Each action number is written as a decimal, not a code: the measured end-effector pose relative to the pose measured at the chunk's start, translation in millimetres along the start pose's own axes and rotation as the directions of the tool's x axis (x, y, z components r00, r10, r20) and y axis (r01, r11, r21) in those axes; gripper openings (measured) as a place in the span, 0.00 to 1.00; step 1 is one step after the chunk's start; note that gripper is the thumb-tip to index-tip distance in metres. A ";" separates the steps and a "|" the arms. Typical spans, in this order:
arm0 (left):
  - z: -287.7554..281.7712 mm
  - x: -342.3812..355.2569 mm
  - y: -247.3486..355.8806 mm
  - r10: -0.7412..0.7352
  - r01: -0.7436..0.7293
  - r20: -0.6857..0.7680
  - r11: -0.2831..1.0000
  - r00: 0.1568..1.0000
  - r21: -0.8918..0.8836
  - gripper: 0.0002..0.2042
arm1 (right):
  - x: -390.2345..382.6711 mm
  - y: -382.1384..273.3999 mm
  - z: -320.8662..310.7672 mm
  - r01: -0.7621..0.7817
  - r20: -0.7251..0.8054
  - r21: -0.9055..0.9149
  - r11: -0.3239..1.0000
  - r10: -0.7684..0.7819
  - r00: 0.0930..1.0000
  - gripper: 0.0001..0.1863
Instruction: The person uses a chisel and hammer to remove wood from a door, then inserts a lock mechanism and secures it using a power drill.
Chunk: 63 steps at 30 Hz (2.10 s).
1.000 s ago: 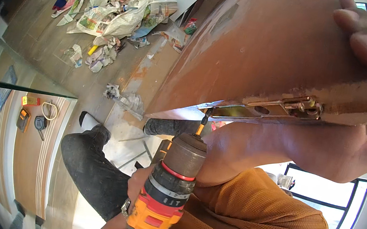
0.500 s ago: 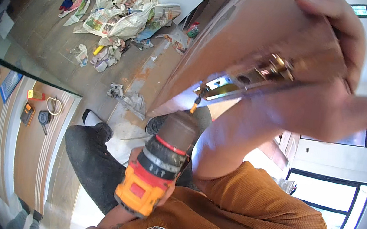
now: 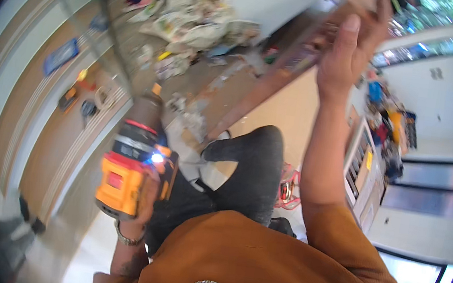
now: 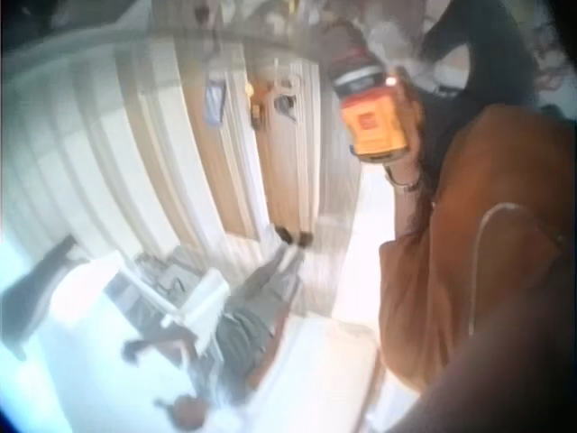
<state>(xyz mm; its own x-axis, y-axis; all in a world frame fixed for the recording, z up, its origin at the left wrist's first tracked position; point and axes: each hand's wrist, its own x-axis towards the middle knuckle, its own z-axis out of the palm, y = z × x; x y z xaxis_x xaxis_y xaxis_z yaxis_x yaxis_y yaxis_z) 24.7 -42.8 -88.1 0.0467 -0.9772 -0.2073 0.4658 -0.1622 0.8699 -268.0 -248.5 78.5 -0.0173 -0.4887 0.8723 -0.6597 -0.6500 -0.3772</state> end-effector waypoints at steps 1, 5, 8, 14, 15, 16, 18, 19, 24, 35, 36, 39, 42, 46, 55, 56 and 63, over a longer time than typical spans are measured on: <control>-31.5 -3.1 -1.5 0.028 -0.003 -0.210 0.993 0.977 0.118 0.11 | -16.6 1.0 -0.7 -0.078 0.067 -0.203 0.976 0.093 0.993 0.31; -64.4 25.1 31.1 0.515 -0.181 -0.169 0.561 0.841 0.808 0.12 | -68.1 18.2 -15.3 -0.035 0.011 -0.451 0.892 0.045 0.999 0.36; -138.2 26.7 24.3 0.298 0.104 -0.444 0.723 0.845 0.683 0.22 | -95.0 9.7 19.7 -0.129 -0.069 -0.127 0.984 0.121 0.990 0.37; -268.9 81.4 -69.3 0.191 0.151 -0.285 0.516 0.939 0.843 0.31 | -107.4 40.7 6.0 -0.298 -0.249 -0.016 0.954 0.285 0.926 0.35; -287.6 105.3 -94.3 0.171 0.131 -0.224 0.434 0.959 0.892 0.33 | -115.5 48.1 -2.2 -0.236 -0.198 -0.359 0.903 0.173 0.965 0.33; -330.7 116.2 -131.7 0.160 0.179 -0.248 0.354 0.955 0.918 0.34 | -125.4 61.6 -14.7 -0.146 -0.117 -0.671 0.727 0.091 0.989 0.32; -394.1 138.5 -160.7 0.021 0.027 -0.057 0.682 0.998 0.731 0.26 | -195.8 117.2 -14.9 -0.031 0.012 -0.836 0.548 0.076 0.997 0.30; -410.3 133.2 -150.3 -0.004 0.191 -0.235 0.601 0.972 0.776 0.26 | -139.5 33.5 6.9 -0.412 0.061 -0.772 0.484 0.702 0.710 0.30; -440.9 194.2 -170.3 0.192 -0.039 -0.036 0.375 0.981 0.926 0.31 | -123.4 36.0 23.4 -0.216 -0.156 -0.121 0.969 0.197 0.968 0.36; -472.4 215.7 -190.0 0.219 0.219 -0.216 0.010 0.951 0.976 0.42 | -115.7 29.9 24.0 -0.246 -0.256 -0.137 0.960 0.205 0.945 0.34; -464.4 217.2 -191.7 0.164 0.333 -0.333 0.028 0.928 0.942 0.46 | -114.7 33.4 21.9 -0.211 -0.253 -0.137 0.968 0.172 0.952 0.34; -463.9 185.2 -209.9 0.392 0.147 -0.259 0.292 0.883 0.945 0.18 | -113.3 33.6 29.7 -0.169 -0.283 -0.106 0.980 0.133 0.950 0.35; -332.2 144.3 -164.6 0.435 0.144 -0.385 0.491 0.814 0.859 0.18 | -105.7 23.4 20.8 -0.149 -0.284 -0.101 0.984 0.115 0.952 0.33; -235.9 96.2 -89.6 0.315 -0.001 -0.360 0.753 0.878 0.658 0.13 | -105.1 0.2 6.8 -0.234 -0.271 0.025 0.972 0.231 0.934 0.27; 116.1 59.4 154.7 0.565 -0.581 0.453 0.058 0.689 0.812 0.07 | -209.8 -3.4 -10.7 -0.681 -0.159 0.469 0.562 0.812 0.561 0.08; 155.6 52.1 166.8 0.565 -0.625 0.530 -0.031 0.633 0.780 0.07 | -238.9 0.2 -6.5 -0.722 -0.108 0.462 0.515 0.841 0.530 0.08; 305.8 72.7 192.2 0.418 -0.600 0.779 -0.497 0.468 0.627 0.09 | -395.5 69.3 29.1 -0.952 0.336 -0.052 0.303 0.903 0.269 0.17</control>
<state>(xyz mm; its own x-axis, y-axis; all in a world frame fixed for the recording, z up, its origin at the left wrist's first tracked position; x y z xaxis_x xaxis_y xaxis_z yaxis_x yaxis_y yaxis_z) -152.6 -187.0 200.9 -0.4712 -0.6317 0.6155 -0.8136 0.5808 -0.0269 -285.0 -117.2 -301.7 -0.3480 -0.9137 -0.2100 -0.2225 0.2981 -0.9282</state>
